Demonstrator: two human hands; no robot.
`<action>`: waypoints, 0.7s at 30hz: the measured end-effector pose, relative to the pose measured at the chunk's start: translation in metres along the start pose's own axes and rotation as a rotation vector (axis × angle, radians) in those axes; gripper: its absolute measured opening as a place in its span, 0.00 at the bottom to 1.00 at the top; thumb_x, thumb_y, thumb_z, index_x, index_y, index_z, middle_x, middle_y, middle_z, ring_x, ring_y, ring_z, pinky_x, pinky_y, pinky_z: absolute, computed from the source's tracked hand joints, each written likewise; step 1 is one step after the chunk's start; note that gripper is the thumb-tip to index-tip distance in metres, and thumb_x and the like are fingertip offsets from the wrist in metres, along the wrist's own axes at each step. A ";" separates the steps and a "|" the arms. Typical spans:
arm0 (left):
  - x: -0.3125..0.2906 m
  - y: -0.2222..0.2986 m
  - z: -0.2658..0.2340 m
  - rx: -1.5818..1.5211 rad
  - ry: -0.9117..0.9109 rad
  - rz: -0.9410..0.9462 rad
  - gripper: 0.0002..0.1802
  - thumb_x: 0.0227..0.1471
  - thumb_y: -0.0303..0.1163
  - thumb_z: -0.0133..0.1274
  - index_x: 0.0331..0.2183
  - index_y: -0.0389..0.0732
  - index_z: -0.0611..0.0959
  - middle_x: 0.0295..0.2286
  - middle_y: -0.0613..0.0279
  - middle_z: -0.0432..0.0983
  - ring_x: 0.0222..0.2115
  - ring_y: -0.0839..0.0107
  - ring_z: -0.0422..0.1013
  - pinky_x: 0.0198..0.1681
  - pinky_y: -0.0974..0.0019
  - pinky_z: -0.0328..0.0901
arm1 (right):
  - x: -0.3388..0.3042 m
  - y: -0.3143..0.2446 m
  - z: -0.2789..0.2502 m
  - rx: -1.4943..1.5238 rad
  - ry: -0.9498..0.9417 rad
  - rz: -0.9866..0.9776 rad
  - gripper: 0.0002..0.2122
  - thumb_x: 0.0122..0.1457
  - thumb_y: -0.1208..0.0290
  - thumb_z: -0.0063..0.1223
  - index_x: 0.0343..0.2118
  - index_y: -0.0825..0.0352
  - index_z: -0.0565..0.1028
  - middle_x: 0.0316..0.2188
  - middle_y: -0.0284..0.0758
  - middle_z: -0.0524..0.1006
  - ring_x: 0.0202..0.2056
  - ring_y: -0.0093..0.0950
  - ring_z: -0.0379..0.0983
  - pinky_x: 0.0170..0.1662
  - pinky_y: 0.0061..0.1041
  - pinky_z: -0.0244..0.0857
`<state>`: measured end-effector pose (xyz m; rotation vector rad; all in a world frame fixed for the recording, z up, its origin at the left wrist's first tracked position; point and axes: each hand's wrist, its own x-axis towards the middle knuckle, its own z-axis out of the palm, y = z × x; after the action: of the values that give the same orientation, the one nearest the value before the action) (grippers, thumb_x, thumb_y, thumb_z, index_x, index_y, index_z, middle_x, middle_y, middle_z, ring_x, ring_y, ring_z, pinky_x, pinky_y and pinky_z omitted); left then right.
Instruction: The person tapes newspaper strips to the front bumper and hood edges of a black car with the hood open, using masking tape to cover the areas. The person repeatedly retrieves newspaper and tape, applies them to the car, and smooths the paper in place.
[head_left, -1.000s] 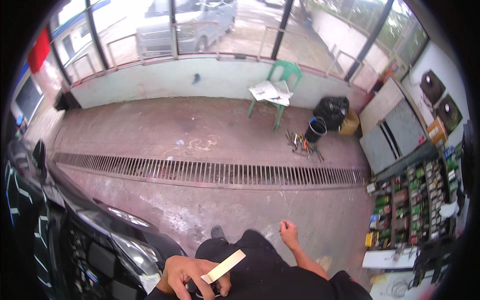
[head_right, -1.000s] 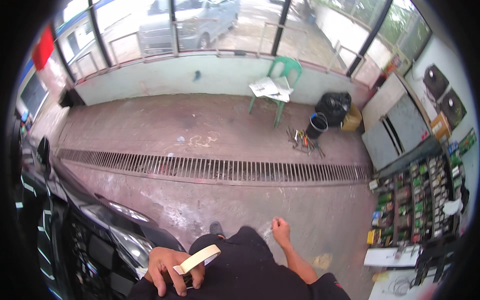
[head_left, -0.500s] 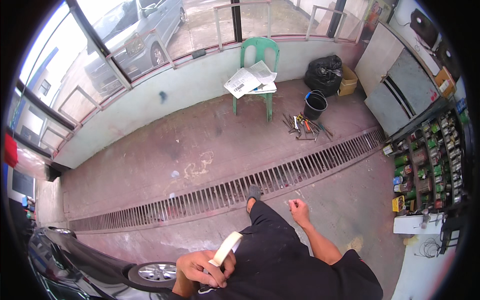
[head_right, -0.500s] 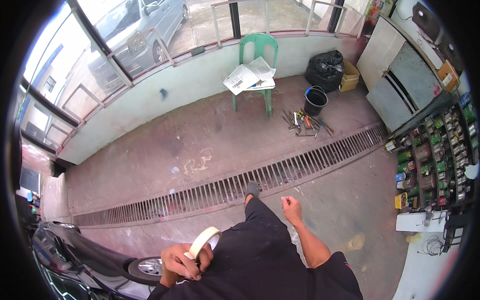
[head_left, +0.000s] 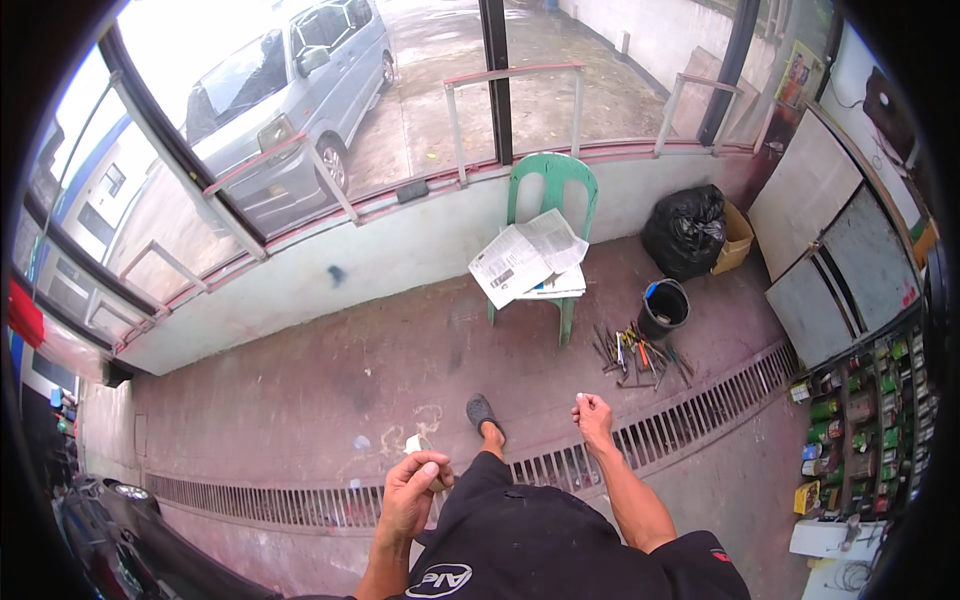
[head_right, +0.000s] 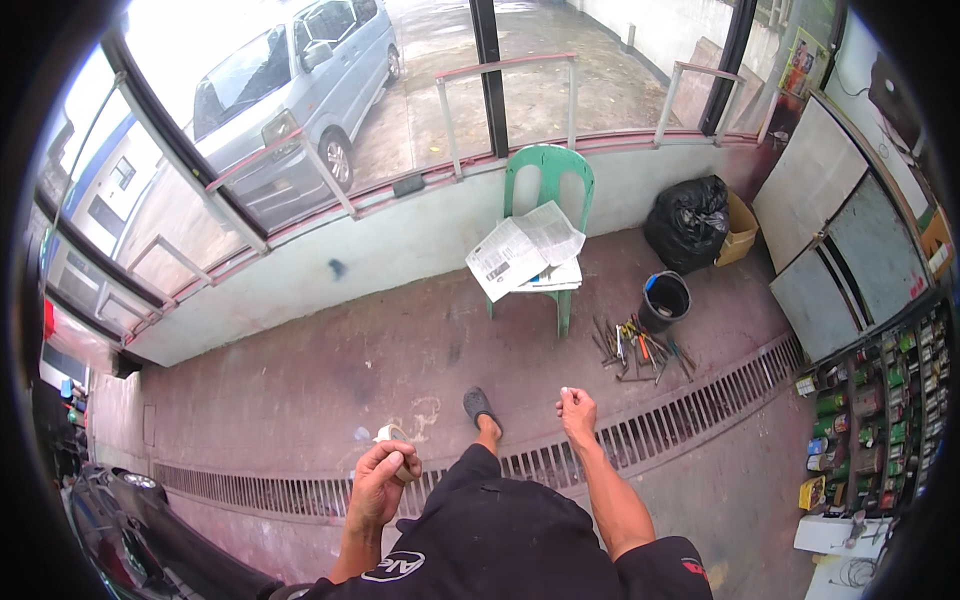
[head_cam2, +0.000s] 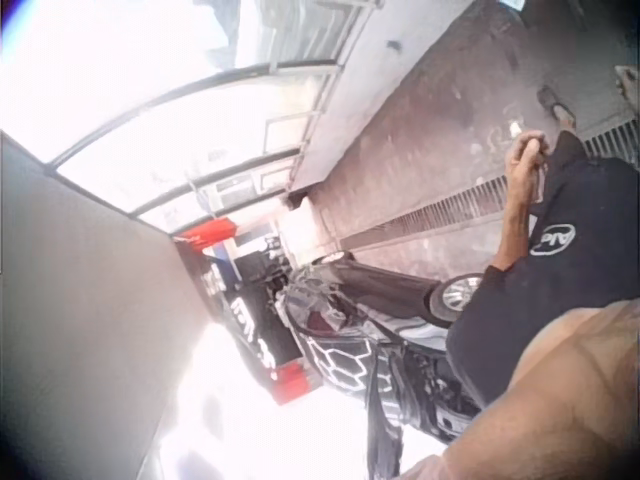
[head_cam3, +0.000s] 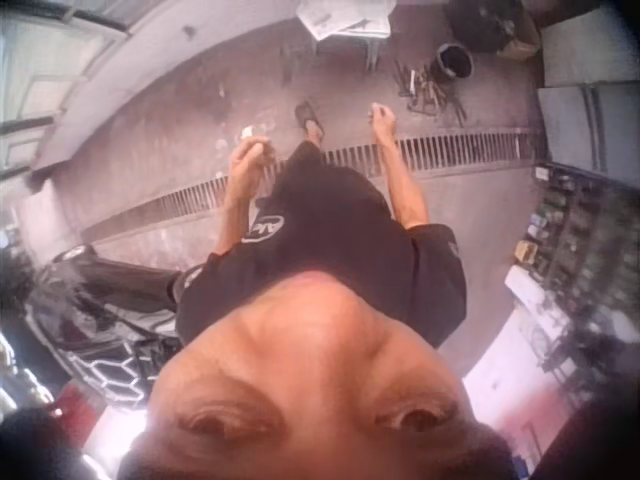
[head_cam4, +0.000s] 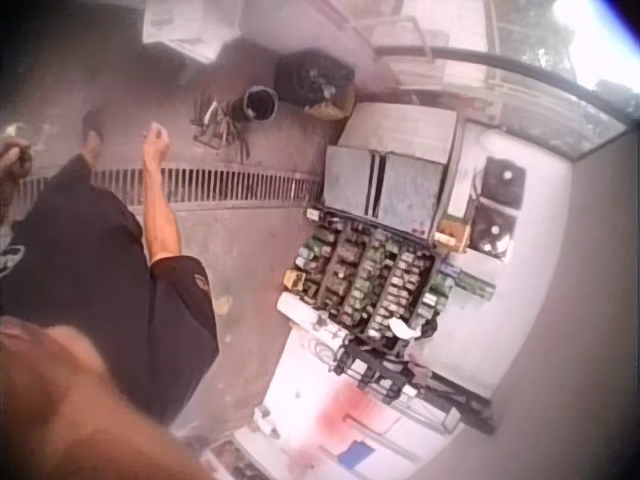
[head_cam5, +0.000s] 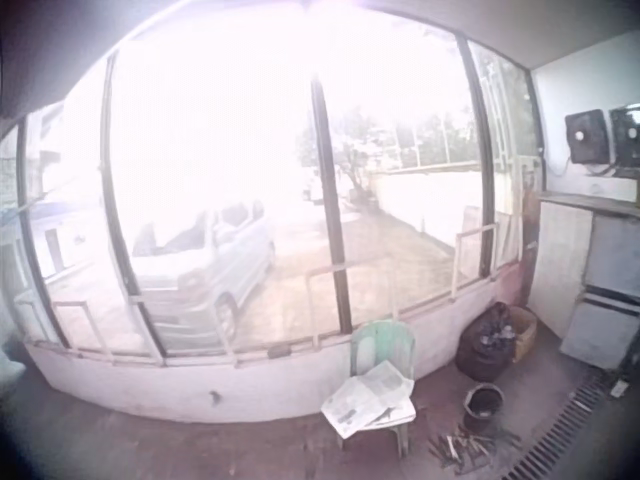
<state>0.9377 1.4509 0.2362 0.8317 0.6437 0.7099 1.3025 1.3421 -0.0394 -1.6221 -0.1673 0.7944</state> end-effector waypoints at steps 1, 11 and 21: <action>0.026 -0.002 -0.006 0.015 0.037 0.003 0.11 0.70 0.29 0.57 0.47 0.32 0.87 0.36 0.57 0.82 0.38 0.67 0.77 0.48 0.62 0.71 | 0.031 0.000 0.010 0.008 0.001 0.062 0.11 0.74 0.62 0.60 0.44 0.68 0.81 0.29 0.32 0.83 0.25 0.18 0.75 0.27 0.22 0.70; 0.299 0.010 -0.044 0.112 0.465 0.068 0.11 0.71 0.30 0.58 0.48 0.34 0.87 0.36 0.61 0.81 0.34 0.73 0.76 0.40 0.67 0.71 | 0.326 -0.026 0.096 0.095 -0.015 0.378 0.05 0.73 0.70 0.54 0.47 0.61 0.78 0.30 0.31 0.82 0.22 0.21 0.73 0.20 0.25 0.63; 0.426 -0.011 -0.024 0.662 0.872 -0.089 0.13 0.73 0.31 0.56 0.49 0.32 0.86 0.35 0.61 0.81 0.32 0.76 0.74 0.39 0.69 0.70 | 0.583 -0.007 0.180 0.167 0.188 0.702 0.12 0.70 0.65 0.64 0.53 0.61 0.79 0.37 0.30 0.80 0.29 0.22 0.78 0.26 0.25 0.70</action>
<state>1.1788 1.7826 0.1180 1.0725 1.7544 0.7784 1.6394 1.7981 -0.2646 -1.5888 0.6204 1.1358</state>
